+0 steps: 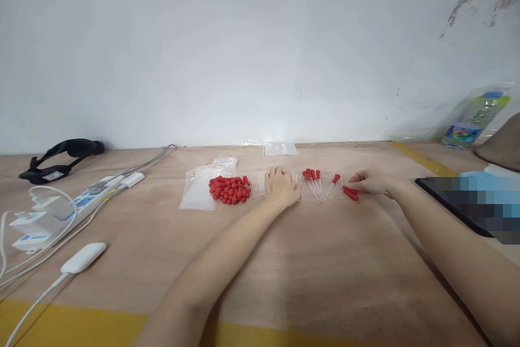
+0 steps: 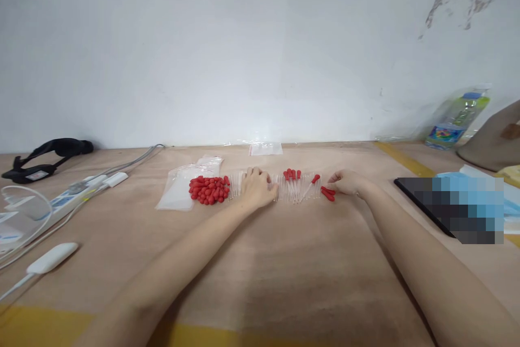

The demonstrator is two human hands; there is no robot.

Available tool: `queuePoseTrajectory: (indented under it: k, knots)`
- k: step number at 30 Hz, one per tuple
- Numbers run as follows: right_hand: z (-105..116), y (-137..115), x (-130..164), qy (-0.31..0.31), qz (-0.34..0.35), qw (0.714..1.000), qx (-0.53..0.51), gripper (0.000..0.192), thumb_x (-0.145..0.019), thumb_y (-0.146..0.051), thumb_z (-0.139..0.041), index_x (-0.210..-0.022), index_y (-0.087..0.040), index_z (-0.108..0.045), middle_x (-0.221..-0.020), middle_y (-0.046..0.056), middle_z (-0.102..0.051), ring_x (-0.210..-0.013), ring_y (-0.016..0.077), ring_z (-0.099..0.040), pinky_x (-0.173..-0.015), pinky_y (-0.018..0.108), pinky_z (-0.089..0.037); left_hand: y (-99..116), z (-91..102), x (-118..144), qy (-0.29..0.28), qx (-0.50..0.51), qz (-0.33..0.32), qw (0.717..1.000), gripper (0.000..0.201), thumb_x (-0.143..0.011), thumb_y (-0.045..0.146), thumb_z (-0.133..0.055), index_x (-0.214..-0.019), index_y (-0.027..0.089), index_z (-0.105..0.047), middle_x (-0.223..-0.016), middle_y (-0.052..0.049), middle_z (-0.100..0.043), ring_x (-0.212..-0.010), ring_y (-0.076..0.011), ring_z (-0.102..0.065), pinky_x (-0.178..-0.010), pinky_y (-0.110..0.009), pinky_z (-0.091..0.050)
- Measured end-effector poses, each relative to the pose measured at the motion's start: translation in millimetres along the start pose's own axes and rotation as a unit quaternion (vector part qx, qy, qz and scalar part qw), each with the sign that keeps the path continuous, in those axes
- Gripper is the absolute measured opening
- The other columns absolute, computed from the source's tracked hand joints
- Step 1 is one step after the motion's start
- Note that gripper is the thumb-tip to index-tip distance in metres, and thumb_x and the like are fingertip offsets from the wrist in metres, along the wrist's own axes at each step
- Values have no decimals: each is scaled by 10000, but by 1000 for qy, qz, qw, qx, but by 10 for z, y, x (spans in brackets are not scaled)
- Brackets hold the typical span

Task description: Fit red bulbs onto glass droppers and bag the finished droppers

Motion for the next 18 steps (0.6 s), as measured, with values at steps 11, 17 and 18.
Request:
queuePoseTrajectory:
  k: [11,17,18]
  knots:
    - [-232,-50,-33,-122,-11,987,-103,278,-514,-384,-702,-657,-157,-632,-671,62,-647,-561,130,-539,-509,245,-426,59,-167,-184,-38,-11,80,996,261,-732,313,-504,-741,75,-613,-932,-205,-558,-952,-325,-442,-786,-444,-336]
    - [-225,-132,-1,-118,28,988,-98,293,-550,-408,-677,-698,-161,-625,-647,41,-629,-562,126,-526,-519,237,-407,-58,95,-44,-16,29,22,999,186,-800,239,-429,-757,118,-563,-868,-135,-563,-893,-250,-480,-763,-371,-395]
    - [-226,-160,15,-125,44,987,-94,299,-574,-433,-657,-692,-160,-625,-627,36,-620,-549,122,-517,-510,235,-398,-103,162,22,-12,37,0,999,172,-817,225,-409,-788,128,-548,-870,-114,-562,-870,-227,-491,-757,-350,-404]
Point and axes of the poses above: each hand's wrist, its own x-axis away from the middle knuckle, its own z-axis out of the back of the hand, y = z × x, the point moved 6 cm from there along -x, towards the middle knuckle
